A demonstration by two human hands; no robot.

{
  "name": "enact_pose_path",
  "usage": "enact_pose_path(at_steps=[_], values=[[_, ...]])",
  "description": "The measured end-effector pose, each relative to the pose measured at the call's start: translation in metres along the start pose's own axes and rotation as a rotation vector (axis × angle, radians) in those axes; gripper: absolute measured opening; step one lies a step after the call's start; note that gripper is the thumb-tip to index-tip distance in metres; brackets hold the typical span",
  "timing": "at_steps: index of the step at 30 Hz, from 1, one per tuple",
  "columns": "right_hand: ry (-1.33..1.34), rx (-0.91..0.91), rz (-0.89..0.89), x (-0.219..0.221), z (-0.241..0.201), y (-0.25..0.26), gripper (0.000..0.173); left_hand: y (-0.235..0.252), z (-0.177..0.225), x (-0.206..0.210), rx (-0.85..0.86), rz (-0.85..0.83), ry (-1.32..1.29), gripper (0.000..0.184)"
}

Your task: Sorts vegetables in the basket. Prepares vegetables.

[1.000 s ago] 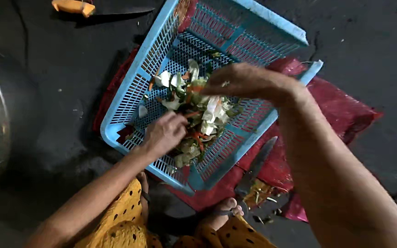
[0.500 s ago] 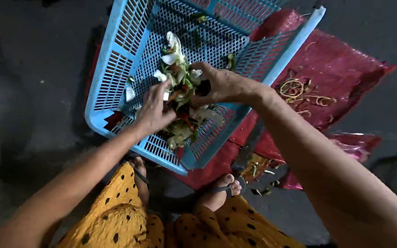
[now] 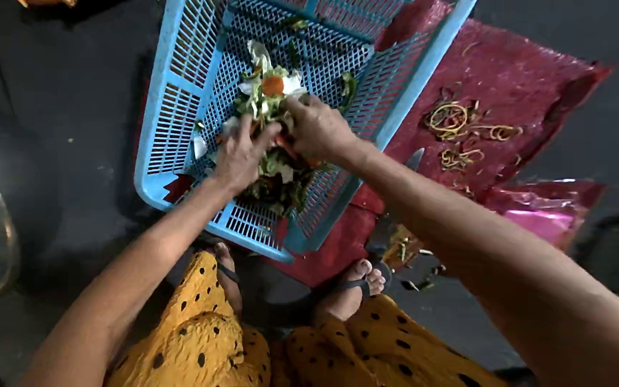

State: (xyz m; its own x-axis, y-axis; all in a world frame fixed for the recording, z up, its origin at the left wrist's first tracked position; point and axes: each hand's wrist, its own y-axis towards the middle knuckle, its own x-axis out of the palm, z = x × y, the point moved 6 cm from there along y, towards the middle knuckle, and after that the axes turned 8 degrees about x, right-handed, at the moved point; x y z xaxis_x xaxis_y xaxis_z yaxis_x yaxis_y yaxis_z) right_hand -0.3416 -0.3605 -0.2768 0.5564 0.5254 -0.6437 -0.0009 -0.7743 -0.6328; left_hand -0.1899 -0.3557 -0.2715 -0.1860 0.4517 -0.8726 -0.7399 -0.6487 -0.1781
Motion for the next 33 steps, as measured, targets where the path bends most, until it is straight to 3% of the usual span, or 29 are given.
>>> enact_pose_path(at_steps=[4, 7, 9, 12, 15, 18, 20, 25, 29, 33], values=[[0.506, -0.055, -0.105, -0.038, -0.004, -0.005, 0.037, 0.023, -0.011, -0.054, -0.065, 0.004, -0.477, 0.074], [0.775, -0.054, -0.237, -0.062, -0.010, -0.022, 0.032, 0.011, -0.009, -0.084, -0.199, 0.043, -0.843, 0.063], [0.687, -0.062, -0.200, -0.073, -0.007, -0.016, 0.047, -0.001, -0.008, -0.088, -0.336, -0.083, -0.936, 0.067], [0.222, -0.060, 0.042, -0.075, 0.010, 0.008, 0.078, -0.019, -0.023, -0.067, -0.555, -0.252, -0.789, 0.091], [-0.072, -0.081, 0.073, -0.056, 0.020, 0.003, 0.104, -0.035, -0.043, -0.041, -0.456, -0.234, -0.378, 0.112], [-0.202, -0.077, 0.013, -0.004, 0.011, -0.028, 0.134, -0.059, -0.041, -0.008, -0.432, -0.324, -0.140, 0.138], [-0.246, -0.078, 0.005, 0.038, -0.001, -0.049, 0.142, -0.065, -0.028, 0.010, -0.424, -0.359, -0.025, 0.141], [-0.334, -0.102, 0.020, 0.101, -0.024, -0.066, 0.128, -0.060, -0.014, 0.028, -0.496, -0.372, 0.122, 0.109], [-0.418, -0.084, -0.002, 0.096, -0.028, -0.048, 0.117, -0.054, -0.017, 0.019, -0.482, -0.250, 0.156, 0.108], [-0.362, -0.181, 0.151, 0.064, -0.034, -0.027, 0.083, -0.038, -0.024, 0.006, -0.604, -0.225, 0.024, 0.105]])
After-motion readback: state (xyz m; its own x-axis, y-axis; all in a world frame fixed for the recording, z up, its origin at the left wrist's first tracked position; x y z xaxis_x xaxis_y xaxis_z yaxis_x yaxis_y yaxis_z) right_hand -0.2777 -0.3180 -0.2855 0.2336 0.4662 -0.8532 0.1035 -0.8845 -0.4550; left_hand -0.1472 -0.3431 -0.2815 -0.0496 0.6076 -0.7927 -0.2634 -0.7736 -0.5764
